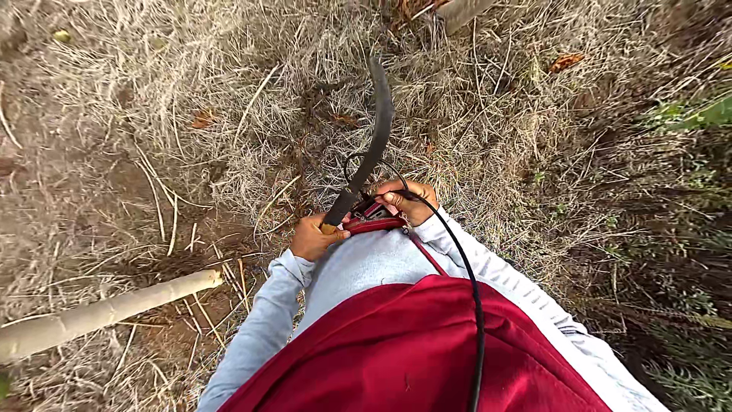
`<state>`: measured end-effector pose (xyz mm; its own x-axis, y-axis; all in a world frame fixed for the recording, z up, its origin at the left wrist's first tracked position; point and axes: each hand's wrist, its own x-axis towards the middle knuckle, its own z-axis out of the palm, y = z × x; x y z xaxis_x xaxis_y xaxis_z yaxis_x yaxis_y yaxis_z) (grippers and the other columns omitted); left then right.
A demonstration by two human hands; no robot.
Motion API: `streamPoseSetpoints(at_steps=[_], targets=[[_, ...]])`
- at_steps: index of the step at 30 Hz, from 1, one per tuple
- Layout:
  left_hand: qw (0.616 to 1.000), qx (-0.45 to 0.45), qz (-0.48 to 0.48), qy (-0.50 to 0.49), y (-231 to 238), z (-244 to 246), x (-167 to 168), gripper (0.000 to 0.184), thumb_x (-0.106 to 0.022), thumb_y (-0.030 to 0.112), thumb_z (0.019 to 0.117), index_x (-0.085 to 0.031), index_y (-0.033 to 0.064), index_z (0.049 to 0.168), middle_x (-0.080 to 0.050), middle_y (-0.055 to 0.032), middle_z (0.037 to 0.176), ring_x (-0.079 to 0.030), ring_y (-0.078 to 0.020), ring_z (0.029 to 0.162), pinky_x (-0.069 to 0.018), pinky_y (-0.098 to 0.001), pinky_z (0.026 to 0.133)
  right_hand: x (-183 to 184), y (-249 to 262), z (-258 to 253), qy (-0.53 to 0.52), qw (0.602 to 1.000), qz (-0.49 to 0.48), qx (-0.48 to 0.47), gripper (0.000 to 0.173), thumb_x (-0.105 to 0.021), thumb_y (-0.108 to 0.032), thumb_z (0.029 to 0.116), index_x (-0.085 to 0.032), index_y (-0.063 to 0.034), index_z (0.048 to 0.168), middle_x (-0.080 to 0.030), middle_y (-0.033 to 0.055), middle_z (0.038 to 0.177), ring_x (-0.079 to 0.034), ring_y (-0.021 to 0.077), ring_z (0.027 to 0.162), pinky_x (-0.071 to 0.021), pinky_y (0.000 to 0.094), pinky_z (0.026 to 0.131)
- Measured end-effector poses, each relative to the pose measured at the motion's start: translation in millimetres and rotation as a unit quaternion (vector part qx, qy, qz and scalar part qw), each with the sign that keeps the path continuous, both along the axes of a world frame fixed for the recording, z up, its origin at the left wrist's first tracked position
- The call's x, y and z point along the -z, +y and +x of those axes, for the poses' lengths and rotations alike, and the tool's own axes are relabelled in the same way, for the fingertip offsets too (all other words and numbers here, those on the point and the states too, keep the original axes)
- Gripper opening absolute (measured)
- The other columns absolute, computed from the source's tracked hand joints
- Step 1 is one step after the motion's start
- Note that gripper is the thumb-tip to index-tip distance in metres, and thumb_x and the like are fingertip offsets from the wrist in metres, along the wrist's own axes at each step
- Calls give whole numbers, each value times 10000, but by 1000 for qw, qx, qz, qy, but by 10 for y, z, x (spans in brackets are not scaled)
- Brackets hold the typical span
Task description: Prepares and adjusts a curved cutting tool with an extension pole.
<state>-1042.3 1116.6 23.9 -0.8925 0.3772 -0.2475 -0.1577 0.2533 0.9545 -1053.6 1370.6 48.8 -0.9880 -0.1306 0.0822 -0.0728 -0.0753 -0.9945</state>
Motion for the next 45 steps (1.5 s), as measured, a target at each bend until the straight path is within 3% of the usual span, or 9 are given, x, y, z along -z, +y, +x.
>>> streamPoseSetpoints(at_steps=[6, 11, 16, 22, 26, 28, 34, 37, 45], targets=[[998, -2, -60, 15, 124, 5, -31, 247, -828, 93, 807, -731, 33, 1027, -705, -82, 802, -632, -148, 666, -542, -385, 668, 26, 414, -24, 132, 983, 117, -53, 145, -639, -7, 938, -766, 40, 989, -761, 114, 1040, -696, 139, 1051, -544, 303, 995], [996, -13, -42, 76, 246, -57, -132, 197, -795, 69, 818, -720, 0, 986, -731, -87, 849, -669, -119, 719, -560, -340, 714, -203, 408, -2, 147, 953, 247, -98, 157, -646, -37, 944, -792, 1, 987, -744, 157, 1019, -706, 204, 981, -571, 355, 920], [995, 6, -56, 85, 243, -213, -148, 213, -787, 117, 819, -732, -14, 978, -752, -88, 881, -707, -100, 799, -580, -342, 798, 98, 236, 150, 108, 967, 216, -76, 162, -652, -30, 925, -800, -24, 990, -727, 147, 1002, -686, 188, 949, -569, 354, 878], [997, -16, -27, 74, 157, -146, -110, 219, -786, 57, 796, -725, -18, 992, -756, -79, 921, -706, -80, 837, -578, -308, 827, -127, 389, 181, 60, 961, 240, -125, 457, -818, -218, 818, -730, -43, 1230, -661, 172, 1246, -659, 198, 1074, -575, 353, 906], [998, -26, -13, 62, 131, -86, -164, 217, -776, 15, 793, -724, -27, 999, -760, -76, 939, -709, -60, 867, -578, -275, 855, -348, 537, 321, 42, 963, 254, -82, 576, -846, -139, 758, -678, -13, 1294, -610, 194, 1284, -638, 160, 851, -541, 282, 623], [996, -22, -25, 77, 99, -50, -197, 219, -773, 23, 792, -724, -14, 1003, -753, -76, 920, -701, -69, 830, -575, -285, 813, -408, 538, 400, 59, 966, 246, -61, 561, -842, -104, 756, -676, 23, 1277, -620, 201, 1249, -649, 158, 797, -556, 275, 591], [997, -51, 51, 21, 73, 15, -142, 228, -768, -8, 793, -721, -6, 1015, -771, -63, 951, -720, -84, 790, -607, -282, 765, -275, 384, 369, 179, 958, 223, -28, 247, -766, -139, 904, -753, 72, 1031, -716, 200, 1055, -703, 163, 926, -598, 261, 813], [994, -63, 86, 1, 32, 34, -95, 228, -743, -23, 796, -703, -10, 1019, -772, -61, 966, -721, -88, 761, -614, -277, 741, -181, 299, 324, 182, 950, 252, -21, 148, -742, -91, 896, -766, 52, 926, -738, 184, 977, -717, 205, 924, -592, 317, 865], [995, -74, 70, 0, -32, 76, -117, 223, -751, -49, 792, -696, -22, 1006, -771, -73, 948, -730, -104, 769, -621, -285, 747, 11, 201, 317, 115, 954, 272, -58, 126, -750, -78, 870, -774, 34, 922, -717, 202, 1009, -698, 271, 926, -582, 416, 842]])
